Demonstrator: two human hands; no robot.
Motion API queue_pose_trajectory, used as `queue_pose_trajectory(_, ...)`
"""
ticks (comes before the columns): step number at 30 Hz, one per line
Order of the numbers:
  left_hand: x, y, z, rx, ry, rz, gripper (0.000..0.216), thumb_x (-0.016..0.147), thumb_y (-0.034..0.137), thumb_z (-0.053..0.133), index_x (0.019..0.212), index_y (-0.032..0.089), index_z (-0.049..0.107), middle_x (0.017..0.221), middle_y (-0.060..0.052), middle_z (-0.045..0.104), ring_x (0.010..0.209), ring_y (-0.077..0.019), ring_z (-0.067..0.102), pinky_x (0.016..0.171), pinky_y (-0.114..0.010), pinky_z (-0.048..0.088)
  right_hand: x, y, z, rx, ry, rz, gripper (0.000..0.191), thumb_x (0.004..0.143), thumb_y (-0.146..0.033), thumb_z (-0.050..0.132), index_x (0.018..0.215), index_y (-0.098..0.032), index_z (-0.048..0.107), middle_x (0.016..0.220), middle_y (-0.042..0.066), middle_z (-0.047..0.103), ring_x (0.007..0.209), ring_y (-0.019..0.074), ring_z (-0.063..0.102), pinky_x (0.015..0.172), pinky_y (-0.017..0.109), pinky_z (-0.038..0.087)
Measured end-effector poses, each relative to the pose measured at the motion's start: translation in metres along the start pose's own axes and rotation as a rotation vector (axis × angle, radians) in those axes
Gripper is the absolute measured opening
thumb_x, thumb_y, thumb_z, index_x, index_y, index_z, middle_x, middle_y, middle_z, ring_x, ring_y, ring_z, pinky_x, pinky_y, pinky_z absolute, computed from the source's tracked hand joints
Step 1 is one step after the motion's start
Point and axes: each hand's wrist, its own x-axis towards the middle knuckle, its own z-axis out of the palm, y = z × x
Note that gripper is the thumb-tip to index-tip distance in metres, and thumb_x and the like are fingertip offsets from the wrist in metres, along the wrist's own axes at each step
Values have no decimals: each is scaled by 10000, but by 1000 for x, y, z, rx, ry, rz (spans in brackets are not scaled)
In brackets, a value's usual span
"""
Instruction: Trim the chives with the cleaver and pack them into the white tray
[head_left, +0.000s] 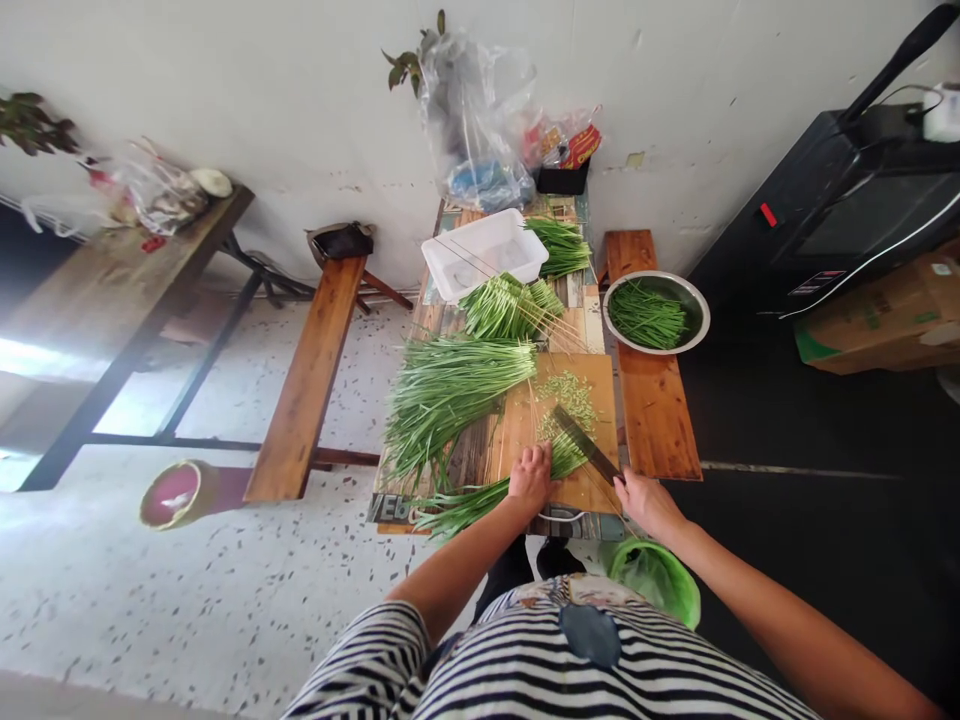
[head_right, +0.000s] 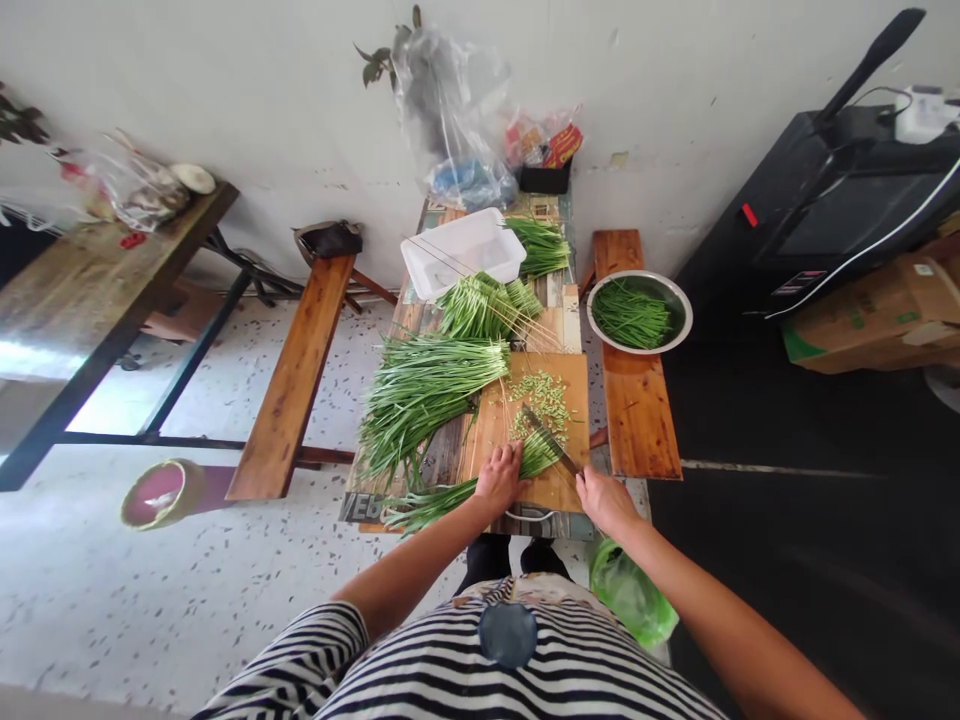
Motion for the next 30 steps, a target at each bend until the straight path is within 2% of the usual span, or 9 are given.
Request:
queue_pose_trajectory(5,-12,1,2,-2,29,13,736,868,502,546,1475,173,289,1170,-131,528,1066,-260,492,867,-365,457,-3,-2,13,6,66,6,327,983,-319,300,942,-131,565,720,101,688,644,177,657,542,249,329)
queue_pose_trajectory(10,-26,7,14,-29,158,-16,701,911,494,474,1490,166,253,1160,-120,527,1029,-240,510,858,-348,464,-16,23,13,112,306,7,401,987,-418,291,959,-126,565,681,87,675,617,170,651,543,244,341)
queue_pose_trajectory(12,-17,13,18,-40,189,-58,728,900,516,488,1495,174,243,1193,-126,522,1052,-249,507,875,-358,464,-22,33,5,131,355,9,399,981,-436,309,952,-133,567,681,83,675,604,166,647,535,242,339)
queue_pose_trajectory(15,9,28,16,-46,175,-124,806,858,551,543,1503,182,229,1207,-139,537,1065,-266,511,897,-377,466,-33,38,-7,150,404,10,391,975,-445,323,954,-138,565,650,67,662,572,167,637,523,246,336)
queue_pose_trajectory(18,32,38,1,-54,161,-140,856,840,555,564,1506,141,223,1217,-164,552,1073,-276,517,919,-384,461,-43,28,-14,180,447,11,411,978,-461,298,890,-154,557,607,58,641,539,174,626,514,253,339)
queue_pose_trajectory(20,32,38,-10,-54,165,-122,876,834,562,561,1502,105,227,1278,-191,529,1132,-297,498,965,-406,434,-48,14,-15,202,469,9,459,976,-493,255,837,-167,547,576,61,629,509,179,613,499,258,338)
queue_pose_trajectory(24,-4,16,-16,-42,196,-98,878,840,579,520,1510,107,207,1431,-196,422,1305,-337,382,1082,-461,313,-52,-17,-11,224,452,2,553,971,-546,162,770,-190,534,528,61,609,467,178,591,469,261,320)
queue_pose_trajectory(27,-36,-8,2,-42,206,-161,872,847,588,486,1507,91,209,1422,-202,434,1323,-349,366,1096,-485,281,-55,-38,-4,209,347,-72,570,979,-529,132,759,-191,535,518,55,611,456,158,583,476,254,321)
queue_pose_trajectory(30,-53,-25,26,-56,190,-173,812,876,571,442,1482,60,266,1359,-208,488,1250,-332,431,1059,-467,330,-56,-58,6,139,218,-138,507,999,-439,159,808,-182,552,592,59,658,523,149,623,496,247,314)
